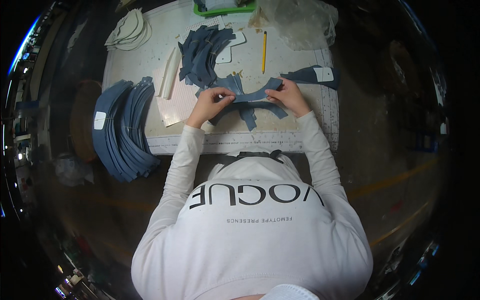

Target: The person places a white template onto a blue fabric piece, traces its outline with a pencil, and cuts along the marked line using a cutting tool. They repeat this process for multiple fabric pieces, stacking the cut pieces on the table.

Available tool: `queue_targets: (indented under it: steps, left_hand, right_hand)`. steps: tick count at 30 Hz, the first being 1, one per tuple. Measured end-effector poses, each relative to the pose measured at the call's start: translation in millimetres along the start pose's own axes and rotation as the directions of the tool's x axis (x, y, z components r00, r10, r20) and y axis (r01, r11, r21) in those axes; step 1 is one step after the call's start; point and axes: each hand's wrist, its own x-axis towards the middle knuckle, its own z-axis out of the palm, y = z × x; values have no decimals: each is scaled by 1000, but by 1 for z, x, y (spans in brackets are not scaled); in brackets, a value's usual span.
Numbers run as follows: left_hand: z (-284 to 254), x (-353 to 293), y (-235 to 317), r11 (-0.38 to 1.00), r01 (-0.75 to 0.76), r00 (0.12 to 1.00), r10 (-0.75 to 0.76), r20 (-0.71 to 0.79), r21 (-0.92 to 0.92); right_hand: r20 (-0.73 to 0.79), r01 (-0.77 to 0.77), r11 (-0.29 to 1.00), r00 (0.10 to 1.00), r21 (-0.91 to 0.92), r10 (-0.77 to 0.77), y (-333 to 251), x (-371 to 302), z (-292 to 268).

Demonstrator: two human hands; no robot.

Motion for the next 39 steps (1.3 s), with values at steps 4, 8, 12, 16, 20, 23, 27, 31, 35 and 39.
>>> queue_targets:
  steps: [4, 8, 12, 16, 20, 23, 27, 31, 35, 39]
  left_hand:
    - [28, 10, -17, 982, -53, 999, 55, -2, 180]
    - [44, 14, -22, 908, -76, 995, 96, -29, 412]
    - [50, 14, -20, 890, -78, 988, 130, -85, 449]
    - [54, 15, -16, 825, -173, 965, 252, -76, 537]
    - [55, 19, -14, 803, -206, 963, 268, -30, 559]
    - [49, 27, -10, 913, -189, 981, 165, 97, 362]
    - [42, 34, 6, 970, 107, 973, -58, 222, -217]
    - [43, 45, 36, 877, 49, 985, 36, 167, -479]
    - [60, 59, 65, 792, -7, 987, 104, 124, -610]
    - [91, 82, 76, 690, -144, 978, 207, 2, -710]
  right_hand:
    - [-93, 75, 904, 988, -420, -125, 54, 17, -17]
    - [-161, 53, 812, 971, -582, -178, 64, 17, -23]
    - [-204, 50, 638, 925, -769, -319, 59, 11, -25]
    - [-358, 17, 555, 748, -832, -559, 52, 14, -57]
    - [-399, -175, 406, 717, -897, -572, 39, 31, -105]
    - [-325, -25, 405, 643, -914, -693, 29, 45, -118]
    - [-344, 135, 663, 770, -736, -538, 24, 30, -98]
    - [91, -15, 981, 995, -192, 33, 29, -11, -49]
    - [-93, 253, 957, 966, 142, -242, 23, -29, -12]
    - [-262, 425, 905, 873, -4, -411, 14, -33, -16]
